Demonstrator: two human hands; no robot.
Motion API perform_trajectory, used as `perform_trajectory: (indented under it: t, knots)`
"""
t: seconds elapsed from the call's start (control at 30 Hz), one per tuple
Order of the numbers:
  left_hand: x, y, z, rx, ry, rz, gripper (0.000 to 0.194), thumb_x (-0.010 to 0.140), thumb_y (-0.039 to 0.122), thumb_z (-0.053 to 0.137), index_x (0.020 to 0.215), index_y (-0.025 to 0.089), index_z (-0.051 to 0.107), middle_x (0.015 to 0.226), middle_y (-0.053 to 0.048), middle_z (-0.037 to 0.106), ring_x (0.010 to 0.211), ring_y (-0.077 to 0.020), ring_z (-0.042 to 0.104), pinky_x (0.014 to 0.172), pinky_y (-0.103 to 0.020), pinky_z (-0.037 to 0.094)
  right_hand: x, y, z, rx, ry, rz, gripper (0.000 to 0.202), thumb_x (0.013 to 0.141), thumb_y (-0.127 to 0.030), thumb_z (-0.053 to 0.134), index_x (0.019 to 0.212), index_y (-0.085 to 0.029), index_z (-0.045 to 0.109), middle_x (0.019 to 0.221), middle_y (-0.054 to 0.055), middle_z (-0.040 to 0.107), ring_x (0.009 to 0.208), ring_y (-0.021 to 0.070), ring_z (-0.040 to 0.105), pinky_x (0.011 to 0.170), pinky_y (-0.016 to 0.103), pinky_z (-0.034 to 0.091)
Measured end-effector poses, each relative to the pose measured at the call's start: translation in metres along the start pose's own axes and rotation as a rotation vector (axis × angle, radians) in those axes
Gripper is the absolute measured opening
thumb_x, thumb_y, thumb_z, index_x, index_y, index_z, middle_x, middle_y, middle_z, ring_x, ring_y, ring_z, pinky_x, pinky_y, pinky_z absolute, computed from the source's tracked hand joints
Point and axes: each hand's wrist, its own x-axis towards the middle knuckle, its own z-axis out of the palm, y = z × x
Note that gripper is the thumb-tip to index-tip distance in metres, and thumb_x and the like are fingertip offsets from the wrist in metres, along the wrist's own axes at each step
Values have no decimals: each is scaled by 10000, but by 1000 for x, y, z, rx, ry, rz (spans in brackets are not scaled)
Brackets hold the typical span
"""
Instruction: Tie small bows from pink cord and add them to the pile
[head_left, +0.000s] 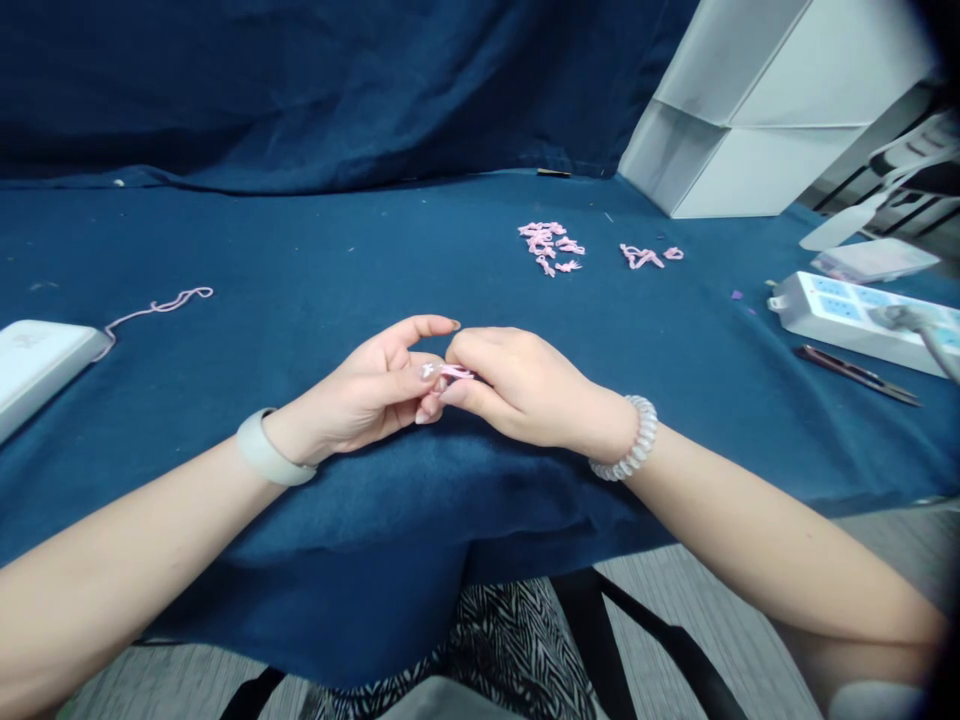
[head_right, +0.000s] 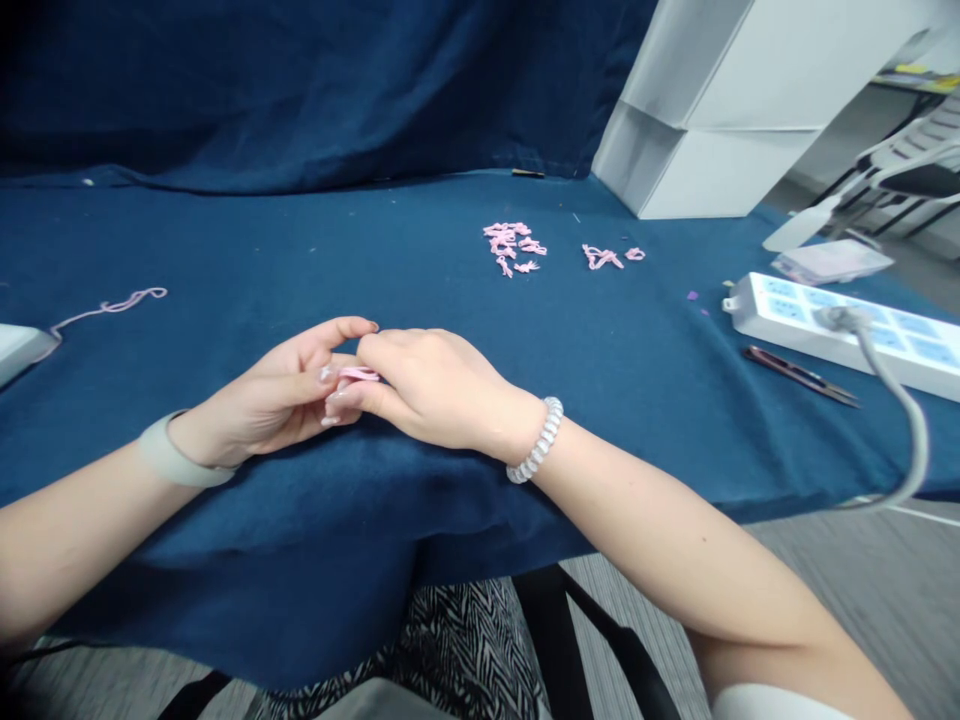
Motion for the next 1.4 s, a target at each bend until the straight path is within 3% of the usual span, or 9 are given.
perform_trajectory:
  t: [0.23, 0.4, 0.53, 0.63, 0.8, 1.03, 1.2, 1.3, 1.4]
  knots:
    - [1, -1, 0, -30, 14, 0, 471, 802, 159, 763, 1188, 176, 492, 646, 13, 614, 581, -71, 581, 582, -162, 482, 1, -4, 4, 243, 81, 56, 343, 1002, -306, 456, 742, -138, 605, 720, 10, 641, 678, 96, 556, 692, 230, 401]
    - [1, 0, 3, -52, 49, 19, 444, 793, 147, 768, 1163, 163, 521, 653, 4, 627, 568, -72, 586, 581, -170, 496, 4, -7, 5, 747, 61, 300, 347, 953, -298, 538, 647, -134, 539, 622, -21, 582, 588, 60, 514, 607, 195, 399]
    - [1, 0, 6, -55, 70, 22, 444, 767, 129, 781, 1138, 156, 538, 685, -7, 630, 581, -81, 586, 567, -174, 494, 8, -4, 5, 1036, -8, 515, 303, 936, -267, 542, 671, -122, 565, 592, -23, 552, 539, 54, 479, 560, 190, 407]
    - [2, 0, 6, -37, 68, 18, 384, 767, 126, 774, 1070, 159, 540, 672, -9, 623, 570, -87, 576, 558, -181, 485, 10, -1, 5, 1164, -23, 585, 278, 907, -270, 577, 671, -124, 561, 600, -25, 554, 542, 52, 491, 553, 183, 419]
    - [3, -2, 4, -11, 48, 3, 305, 773, 145, 770, 937, 156, 513, 686, -28, 640, 565, -89, 580, 556, -182, 482, 9, 1, -1, 1090, -57, 551, 269, 884, -292, 590, 676, -131, 531, 638, -24, 552, 578, 60, 505, 584, 200, 419]
    - [3, -2, 6, -17, 65, -19, 313, 774, 121, 761, 917, 154, 485, 678, -14, 633, 551, -86, 590, 559, -187, 501, 3, -2, -9, 428, 47, 357, 406, 968, -408, 504, 660, -144, 495, 624, -28, 504, 603, 73, 436, 593, 227, 335]
    - [3, 0, 9, -26, 118, 54, 328, 739, 139, 800, 866, 154, 498, 662, 8, 616, 553, -74, 577, 555, -176, 492, 0, 4, -9, 475, 103, 378, 549, 980, -582, 364, 694, -145, 530, 683, -1, 560, 648, 86, 500, 646, 235, 390]
    - [3, 1, 9, -31, 170, 95, 342, 704, 148, 828, 815, 148, 504, 658, 18, 603, 550, -67, 566, 552, -172, 485, 0, 6, -10, 584, 1, 446, 568, 967, -609, 364, 741, -139, 588, 690, 10, 599, 636, 90, 529, 658, 240, 430]
    - [5, 1, 9, -32, 209, 120, 341, 685, 153, 844, 811, 147, 528, 659, 10, 621, 557, -72, 571, 559, -174, 487, 2, 3, -10, 678, -114, 466, 457, 928, -546, 516, 775, -129, 626, 715, 17, 627, 638, 95, 549, 636, 238, 447]
